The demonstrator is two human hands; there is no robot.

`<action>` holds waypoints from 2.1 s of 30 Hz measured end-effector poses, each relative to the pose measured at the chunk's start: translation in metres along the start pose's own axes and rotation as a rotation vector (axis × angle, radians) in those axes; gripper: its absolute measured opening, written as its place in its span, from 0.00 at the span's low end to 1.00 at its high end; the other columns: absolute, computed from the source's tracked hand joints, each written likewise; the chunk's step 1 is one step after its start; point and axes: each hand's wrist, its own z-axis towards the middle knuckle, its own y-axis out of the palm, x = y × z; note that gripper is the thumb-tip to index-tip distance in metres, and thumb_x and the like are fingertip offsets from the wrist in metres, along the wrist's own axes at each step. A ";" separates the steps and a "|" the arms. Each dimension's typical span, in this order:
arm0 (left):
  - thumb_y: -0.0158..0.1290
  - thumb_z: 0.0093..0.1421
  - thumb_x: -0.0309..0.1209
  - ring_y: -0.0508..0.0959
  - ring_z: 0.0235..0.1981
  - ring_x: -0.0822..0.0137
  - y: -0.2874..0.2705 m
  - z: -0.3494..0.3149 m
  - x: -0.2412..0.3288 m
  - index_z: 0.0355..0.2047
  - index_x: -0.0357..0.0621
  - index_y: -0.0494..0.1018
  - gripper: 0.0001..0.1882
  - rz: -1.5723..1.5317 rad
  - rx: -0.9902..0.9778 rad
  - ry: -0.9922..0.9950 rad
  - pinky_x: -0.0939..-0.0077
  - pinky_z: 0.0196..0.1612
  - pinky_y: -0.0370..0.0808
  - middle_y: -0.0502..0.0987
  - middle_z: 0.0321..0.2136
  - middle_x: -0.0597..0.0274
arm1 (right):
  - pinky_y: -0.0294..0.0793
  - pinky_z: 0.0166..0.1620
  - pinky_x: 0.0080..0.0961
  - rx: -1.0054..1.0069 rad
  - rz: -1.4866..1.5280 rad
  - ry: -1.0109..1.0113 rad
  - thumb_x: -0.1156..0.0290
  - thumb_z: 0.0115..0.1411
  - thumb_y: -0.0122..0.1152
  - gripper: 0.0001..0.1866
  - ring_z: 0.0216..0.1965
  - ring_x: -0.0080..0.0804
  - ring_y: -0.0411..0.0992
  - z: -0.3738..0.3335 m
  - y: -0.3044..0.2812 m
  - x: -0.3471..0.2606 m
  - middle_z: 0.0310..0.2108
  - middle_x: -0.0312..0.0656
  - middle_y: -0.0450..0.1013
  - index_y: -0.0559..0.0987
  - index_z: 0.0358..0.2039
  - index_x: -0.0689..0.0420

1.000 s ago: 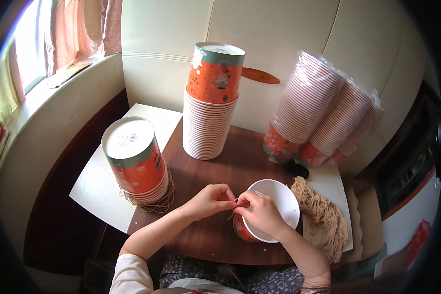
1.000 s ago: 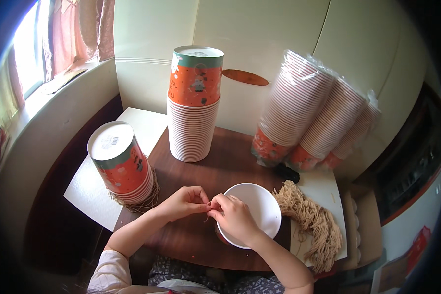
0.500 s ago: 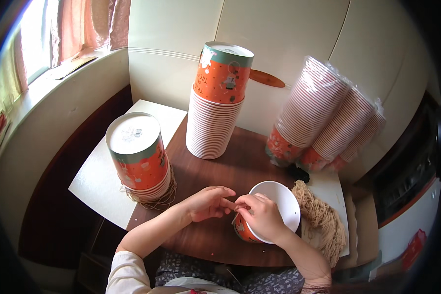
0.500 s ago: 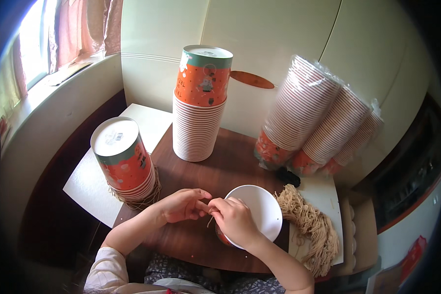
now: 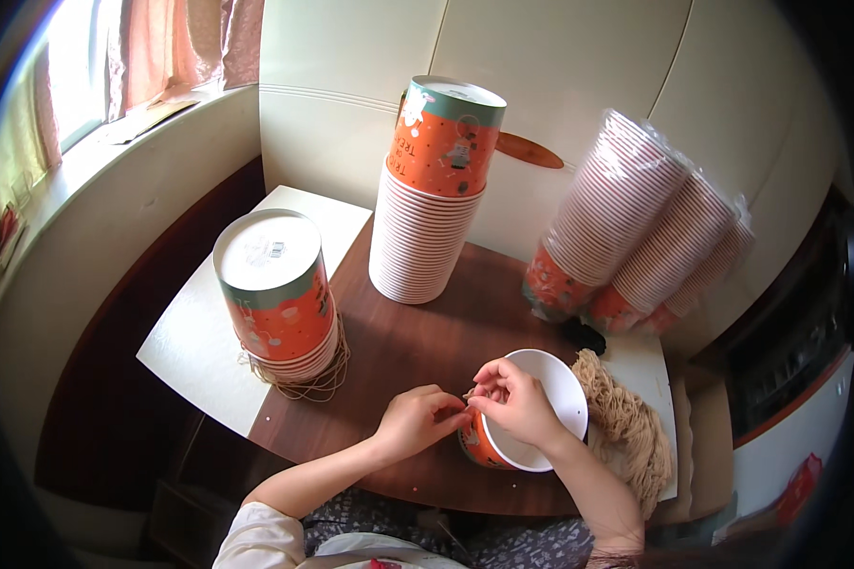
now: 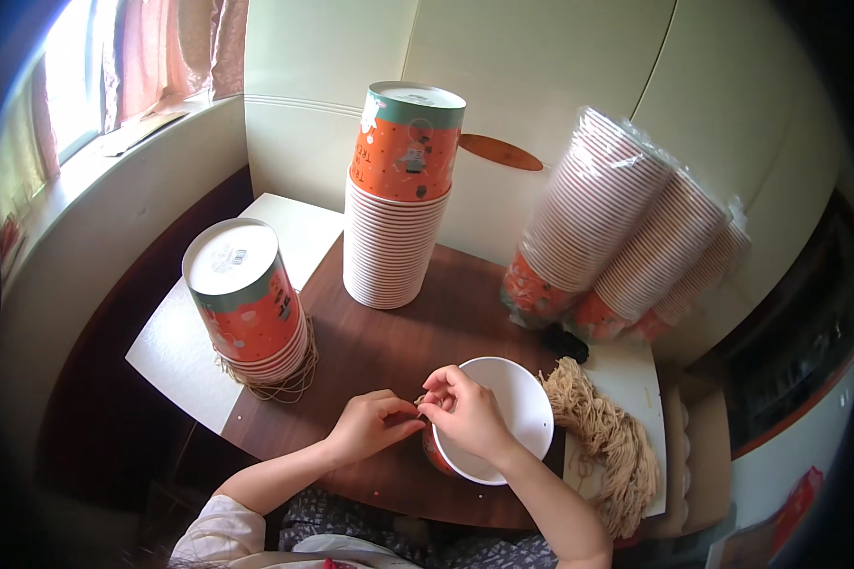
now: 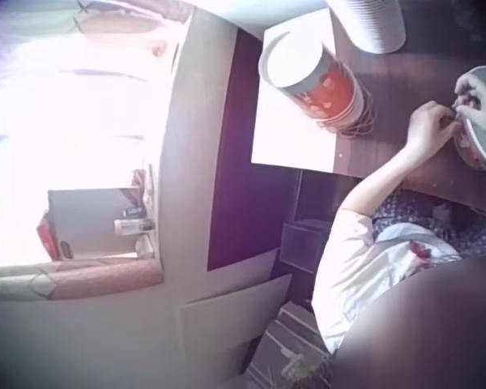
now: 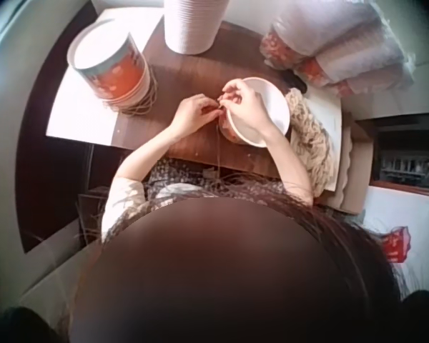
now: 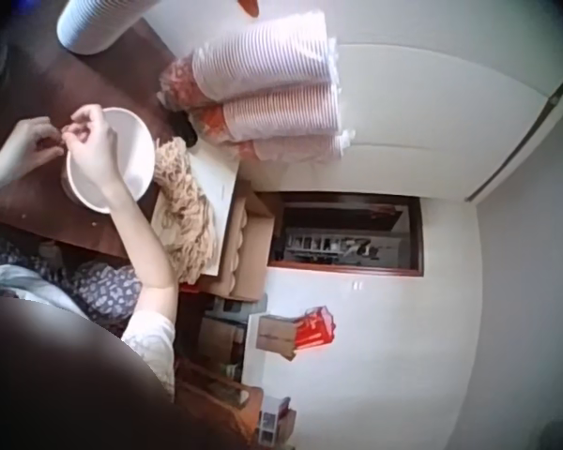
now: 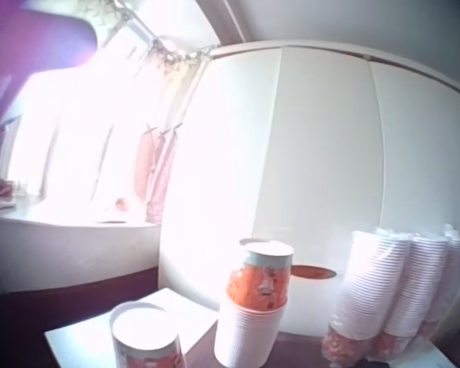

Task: Attaching handles or strings to paper buckets for packaging.

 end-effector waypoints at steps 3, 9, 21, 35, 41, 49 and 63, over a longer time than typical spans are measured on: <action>0.58 0.50 0.33 0.75 0.23 0.64 0.003 0.001 -0.003 0.30 0.43 0.76 0.09 -0.003 0.069 0.021 0.73 0.26 0.72 0.73 0.21 0.61 | 0.67 0.30 0.11 -0.012 -0.026 0.001 0.79 0.49 0.61 0.10 0.26 0.12 0.66 0.000 0.000 0.000 0.25 0.33 0.71 0.70 0.32 0.61; 0.55 0.51 0.26 0.78 0.27 0.69 0.009 0.005 -0.003 0.31 0.42 0.76 0.06 -0.199 0.184 0.002 0.78 0.29 0.73 0.77 0.28 0.58 | 0.65 0.29 0.10 -0.015 -0.006 0.007 0.78 0.50 0.61 0.09 0.25 0.11 0.64 0.000 0.000 0.004 0.25 0.31 0.70 0.70 0.30 0.60; 0.54 0.54 0.24 0.75 0.32 0.74 0.021 0.001 -0.011 0.33 0.38 0.73 0.06 -1.169 0.038 -0.432 0.85 0.35 0.71 0.76 0.31 0.61 | 0.70 0.31 0.21 0.070 -0.041 -0.109 0.73 0.48 0.61 0.08 0.24 0.23 0.69 0.001 -0.001 0.011 0.24 0.35 0.72 0.71 0.27 0.58; 0.50 0.58 0.27 0.73 0.32 0.75 0.029 -0.002 -0.008 0.37 0.41 0.72 0.07 -1.781 -0.085 -0.592 0.82 0.38 0.70 0.75 0.30 0.66 | 0.71 0.30 0.21 0.155 -0.225 -0.319 0.77 0.44 0.61 0.03 0.27 0.26 0.72 -0.003 0.002 0.004 0.25 0.37 0.73 0.77 0.23 0.60; 0.50 0.58 0.28 0.71 0.28 0.75 0.033 -0.001 -0.007 0.37 0.42 0.72 0.07 -1.805 -0.133 -0.550 0.81 0.35 0.69 0.74 0.27 0.67 | 0.71 0.33 0.24 0.174 -0.358 -0.398 0.78 0.42 0.61 0.04 0.29 0.30 0.72 -0.003 0.000 0.005 0.25 0.38 0.73 0.77 0.22 0.60; 0.50 0.55 0.20 0.72 0.35 0.75 0.021 -0.001 -0.007 0.39 0.43 0.70 0.11 -1.505 0.006 -0.500 0.83 0.37 0.68 0.73 0.33 0.66 | 0.70 0.33 0.23 0.152 -0.344 -0.380 0.78 0.42 0.60 0.03 0.28 0.30 0.71 0.001 -0.006 -0.001 0.24 0.39 0.71 0.76 0.21 0.58; 0.56 0.48 0.24 0.76 0.28 0.67 -0.009 0.024 0.027 0.31 0.39 0.72 0.09 -0.195 0.138 0.084 0.78 0.30 0.73 0.74 0.28 0.59 | 0.70 0.33 0.28 0.150 -0.365 -0.359 0.75 0.43 0.60 0.03 0.27 0.34 0.70 0.002 -0.017 -0.018 0.24 0.39 0.71 0.75 0.21 0.57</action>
